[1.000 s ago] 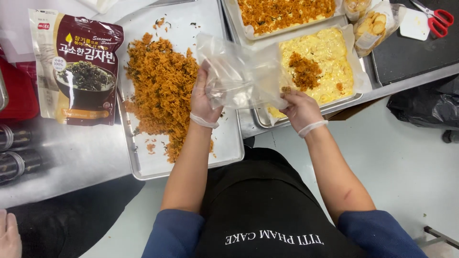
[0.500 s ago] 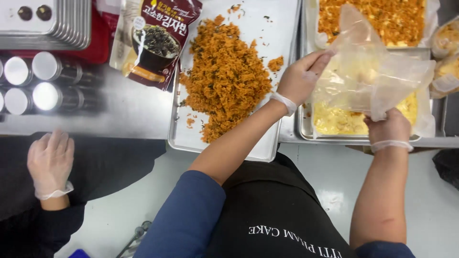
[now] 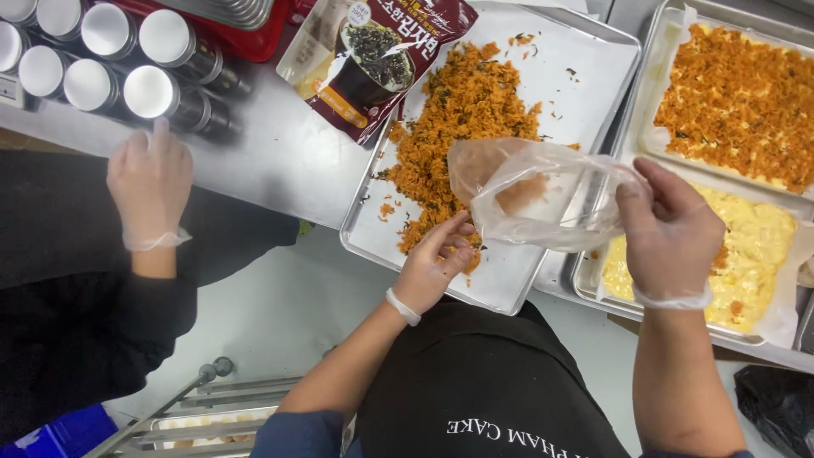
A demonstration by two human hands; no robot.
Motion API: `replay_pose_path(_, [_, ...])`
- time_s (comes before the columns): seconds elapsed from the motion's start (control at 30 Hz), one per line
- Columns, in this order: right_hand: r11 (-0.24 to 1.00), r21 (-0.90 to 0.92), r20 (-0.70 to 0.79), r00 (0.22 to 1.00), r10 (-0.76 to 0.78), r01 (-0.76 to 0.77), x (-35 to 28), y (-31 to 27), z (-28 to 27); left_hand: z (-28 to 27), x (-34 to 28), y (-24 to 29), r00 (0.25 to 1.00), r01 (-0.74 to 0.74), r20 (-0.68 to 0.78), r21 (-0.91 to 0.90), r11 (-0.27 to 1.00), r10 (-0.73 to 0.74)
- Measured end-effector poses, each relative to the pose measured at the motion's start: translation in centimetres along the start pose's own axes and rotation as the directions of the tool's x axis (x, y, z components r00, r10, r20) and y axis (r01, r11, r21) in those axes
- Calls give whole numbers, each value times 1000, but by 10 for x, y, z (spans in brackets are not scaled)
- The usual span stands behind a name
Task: Spreading and pressing a shredded topping onto large cakes in trays.
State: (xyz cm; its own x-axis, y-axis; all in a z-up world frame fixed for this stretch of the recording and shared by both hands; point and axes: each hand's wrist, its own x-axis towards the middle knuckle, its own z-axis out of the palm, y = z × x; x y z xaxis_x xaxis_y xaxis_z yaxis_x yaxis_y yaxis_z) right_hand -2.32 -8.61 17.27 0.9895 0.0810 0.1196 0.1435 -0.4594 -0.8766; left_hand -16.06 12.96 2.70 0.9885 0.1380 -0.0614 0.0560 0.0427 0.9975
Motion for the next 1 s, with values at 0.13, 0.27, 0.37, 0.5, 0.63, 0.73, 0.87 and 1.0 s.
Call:
replay_pose_path(0.13, [989,138,-163,986,-28,51,58,53,3,-30,-3,-35,996,47,-71,-81,996,-53])
replay_pose_path(0.27, [965,196,-288,951,-112,173,131,76,5,-60,-6,-50,928,267,-283,48,963,-243])
replay_pose_path(0.37, [951,305,-347,936,55,58,188,114,20,-73,-5,-65,899,352,-332,158,923,-286])
replay_pose_path(0.5, [655,633,-132,777,616,-412,232,197,57,-79,0,-93,940,302,-303,531,792,-155])
replay_pose_path(0.63, [532,584,117,713,692,-613,198,224,100,-70,48,-63,941,332,-257,589,737,-219])
replay_pose_path(0.73, [689,269,-163,674,721,-673,142,217,129,-62,85,-58,887,443,-196,618,650,-418])
replay_pose_path(0.87, [803,-430,-239,910,338,-412,101,233,150,-49,129,-71,908,417,-256,640,645,-333])
replay_pose_path(1.0, [879,-307,126,900,417,-365,88,221,159,-35,154,-66,931,363,-288,656,661,-226])
